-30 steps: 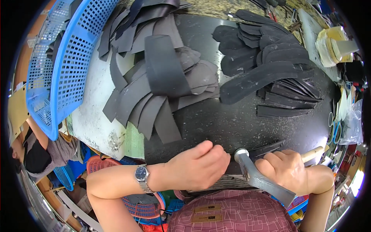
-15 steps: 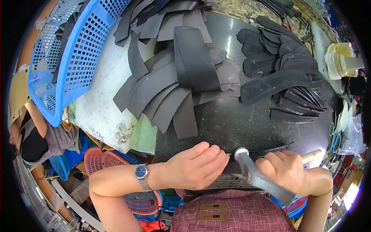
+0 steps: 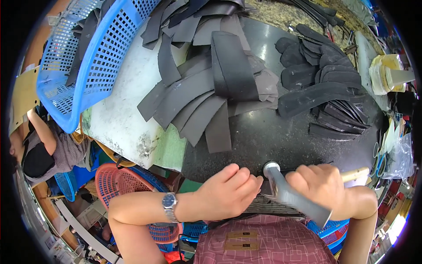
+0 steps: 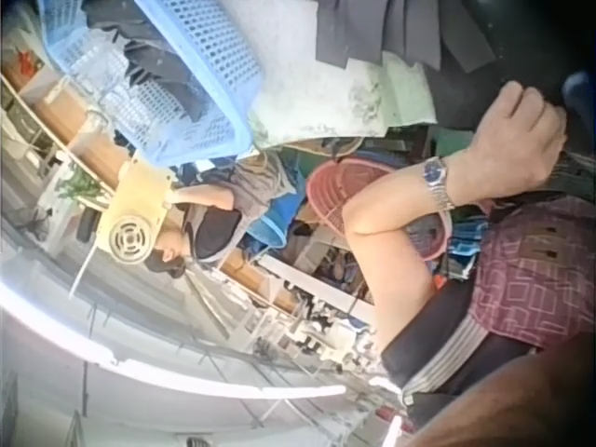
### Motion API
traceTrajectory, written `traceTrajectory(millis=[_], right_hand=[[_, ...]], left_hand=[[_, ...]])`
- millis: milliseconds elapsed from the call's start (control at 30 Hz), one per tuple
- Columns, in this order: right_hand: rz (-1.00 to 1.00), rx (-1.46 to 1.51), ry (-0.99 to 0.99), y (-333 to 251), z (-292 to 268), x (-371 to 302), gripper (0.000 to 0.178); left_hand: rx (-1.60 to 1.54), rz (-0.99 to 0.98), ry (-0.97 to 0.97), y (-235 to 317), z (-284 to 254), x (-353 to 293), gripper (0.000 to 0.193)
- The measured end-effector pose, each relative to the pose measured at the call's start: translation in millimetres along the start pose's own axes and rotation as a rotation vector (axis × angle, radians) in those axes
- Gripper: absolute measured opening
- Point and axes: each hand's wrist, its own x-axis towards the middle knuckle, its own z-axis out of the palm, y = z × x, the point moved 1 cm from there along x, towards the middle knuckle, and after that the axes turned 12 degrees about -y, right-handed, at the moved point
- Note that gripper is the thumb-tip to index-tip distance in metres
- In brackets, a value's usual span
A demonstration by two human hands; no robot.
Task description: Hammering shoe upper components on a workbench to flatten or bond them.
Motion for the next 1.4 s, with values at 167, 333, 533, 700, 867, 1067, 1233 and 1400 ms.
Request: traceTrajectory(millis=[167, 333, 533, 700, 867, 1067, 1233, 1400], right_hand=[[-0.041, 0.009, 0.145, -5.2, -2.0, 8.8, 0.024], [0.020, 0.156, 0.194, 22.9, 10.7, -17.1, 0.026], [0.574, -0.102, 0.430, 28.8, -14.2, -84.0, 0.018], [0.751, 0.229, 0.588, 41.2, 0.4, -120.7, 0.018], [0.777, 0.334, 0.613, 40.7, 24.3, -148.7, 0.019], [0.643, 0.299, 0.478, 34.0, 35.9, -170.8, 0.018], [0.299, 0.401, 0.267, 22.9, 63.2, -179.9, 0.022], [0.361, 0.284, 0.237, 14.6, 67.9, -173.3, 0.018]], left_hand=[[0.186, 0.162, -0.110, 14.1, -1.2, 5.5, 0.023], [0.298, 0.144, -0.067, 12.2, 8.1, 45.8, 0.018], [0.080, 0.083, 0.262, -13.6, 1.4, 151.0, 0.016], [-0.064, -0.432, -0.056, -49.1, -19.4, 218.8, 0.025], [0.040, -0.017, 0.353, -49.3, -36.7, 200.4, 0.014], [0.327, 0.395, -0.074, 59.6, 27.1, 131.5, 0.030], [-0.017, 0.239, -0.098, 67.4, 45.2, 132.0, 0.035], [-0.257, -0.096, -0.357, 72.1, 31.3, 152.7, 0.037]])
